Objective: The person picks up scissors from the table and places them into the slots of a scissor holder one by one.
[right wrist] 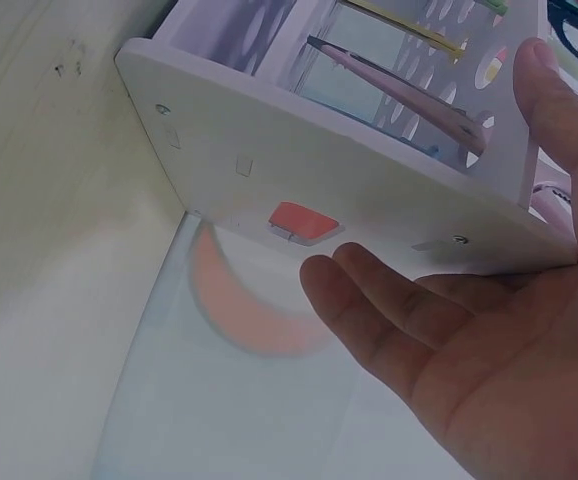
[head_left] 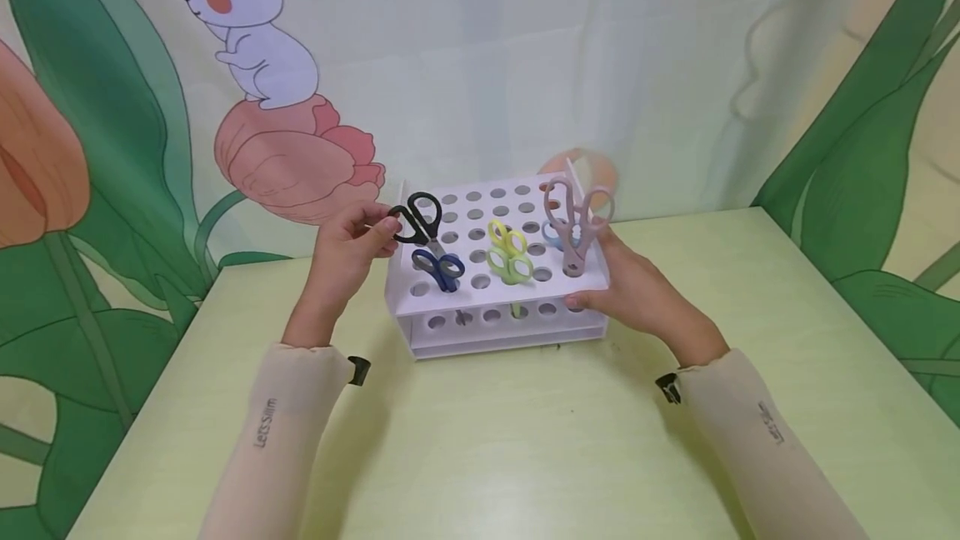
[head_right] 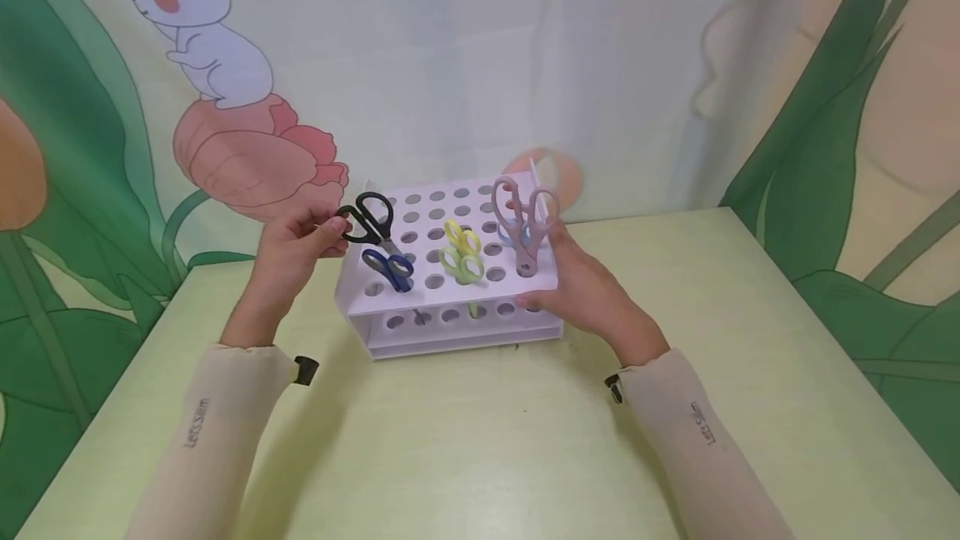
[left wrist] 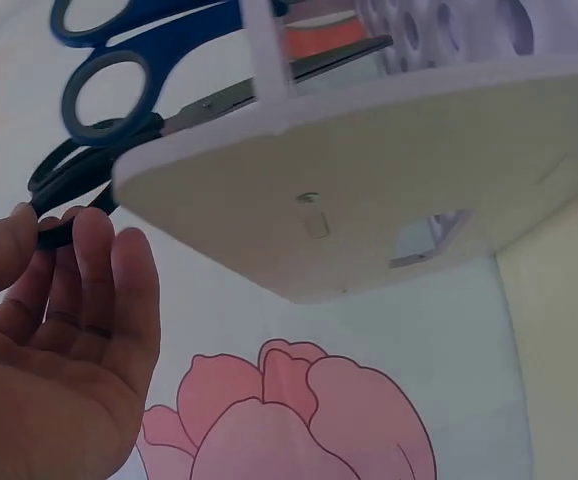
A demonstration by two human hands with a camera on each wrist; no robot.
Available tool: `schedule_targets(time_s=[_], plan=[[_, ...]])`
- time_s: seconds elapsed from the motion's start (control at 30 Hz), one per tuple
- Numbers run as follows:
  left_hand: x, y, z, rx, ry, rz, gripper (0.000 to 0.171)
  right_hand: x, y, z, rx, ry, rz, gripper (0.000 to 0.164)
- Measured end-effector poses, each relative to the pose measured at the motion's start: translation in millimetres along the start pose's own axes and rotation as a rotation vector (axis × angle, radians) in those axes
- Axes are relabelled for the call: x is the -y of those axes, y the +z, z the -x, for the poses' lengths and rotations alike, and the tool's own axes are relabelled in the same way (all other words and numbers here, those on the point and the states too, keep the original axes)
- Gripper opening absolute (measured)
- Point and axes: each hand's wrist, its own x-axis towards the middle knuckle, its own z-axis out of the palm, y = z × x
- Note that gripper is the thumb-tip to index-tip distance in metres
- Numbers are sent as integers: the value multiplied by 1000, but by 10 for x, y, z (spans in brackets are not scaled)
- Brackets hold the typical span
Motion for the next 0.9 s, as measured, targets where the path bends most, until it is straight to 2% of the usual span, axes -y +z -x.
schedule_targets(time_s=[0.1, 0.23, 0.63, 0.9], plan=[[32, 28, -48, 9, -11, -74, 27, 9, 6, -2, 2, -2, 1, 117], [73, 60, -102, 20, -24, -123, 28, 4, 12, -12, -3, -4, 1, 117], [166, 178, -176, 49, -95, -167, 22, 31, 35, -25, 8, -9, -5, 119], [258, 159, -174, 41, -111, -180, 22, 56, 55, -37, 7, -16, -13, 119]])
